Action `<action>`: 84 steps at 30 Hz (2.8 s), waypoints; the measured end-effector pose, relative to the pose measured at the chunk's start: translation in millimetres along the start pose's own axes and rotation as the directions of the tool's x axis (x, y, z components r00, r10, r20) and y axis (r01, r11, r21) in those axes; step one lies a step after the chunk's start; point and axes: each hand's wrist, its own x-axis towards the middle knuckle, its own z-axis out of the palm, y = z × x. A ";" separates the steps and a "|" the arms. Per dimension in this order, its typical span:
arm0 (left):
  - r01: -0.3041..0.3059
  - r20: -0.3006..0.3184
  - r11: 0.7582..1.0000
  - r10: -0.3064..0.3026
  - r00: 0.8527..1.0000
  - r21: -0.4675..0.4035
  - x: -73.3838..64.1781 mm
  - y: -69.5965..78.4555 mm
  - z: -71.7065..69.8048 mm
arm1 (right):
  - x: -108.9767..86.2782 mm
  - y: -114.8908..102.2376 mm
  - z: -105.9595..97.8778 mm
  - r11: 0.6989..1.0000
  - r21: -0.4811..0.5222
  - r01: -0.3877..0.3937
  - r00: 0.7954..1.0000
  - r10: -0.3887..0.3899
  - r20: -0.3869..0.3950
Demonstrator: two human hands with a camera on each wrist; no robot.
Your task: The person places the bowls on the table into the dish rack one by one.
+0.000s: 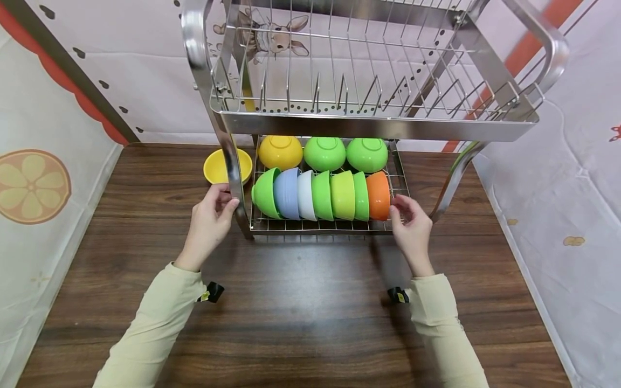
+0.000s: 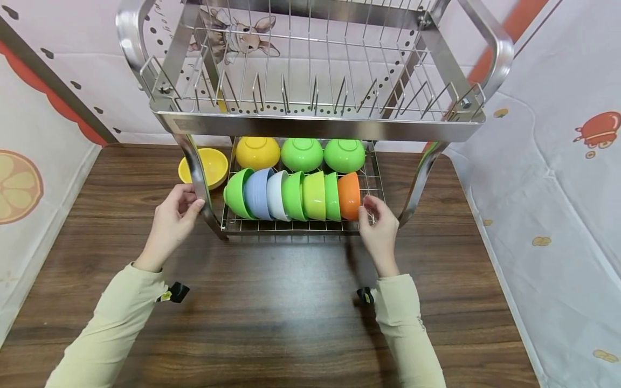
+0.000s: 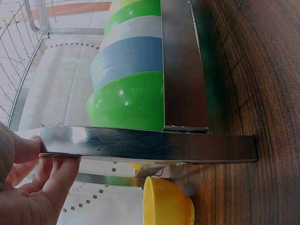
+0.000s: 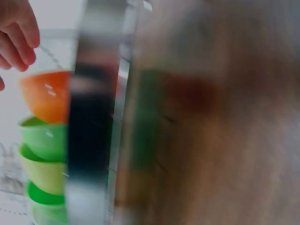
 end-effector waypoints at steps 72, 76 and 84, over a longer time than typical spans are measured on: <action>0.439 -0.004 0.888 -0.443 0.896 -0.135 70.9 -69.3 -11.4 | 30.3 7.0 -58.0 0.989 -0.124 -0.083 0.959 0.045 -0.281; 0.502 0.015 0.860 -0.502 0.864 -0.091 75.7 -81.5 -6.3 | 29.4 1.0 -57.0 0.990 -0.117 -0.077 0.959 0.041 -0.279; 0.634 0.139 0.696 -0.630 0.764 -0.336 82.1 -92.3 3.6 | 27.2 -15.8 -55.0 0.993 -0.100 -0.055 0.955 0.023 -0.296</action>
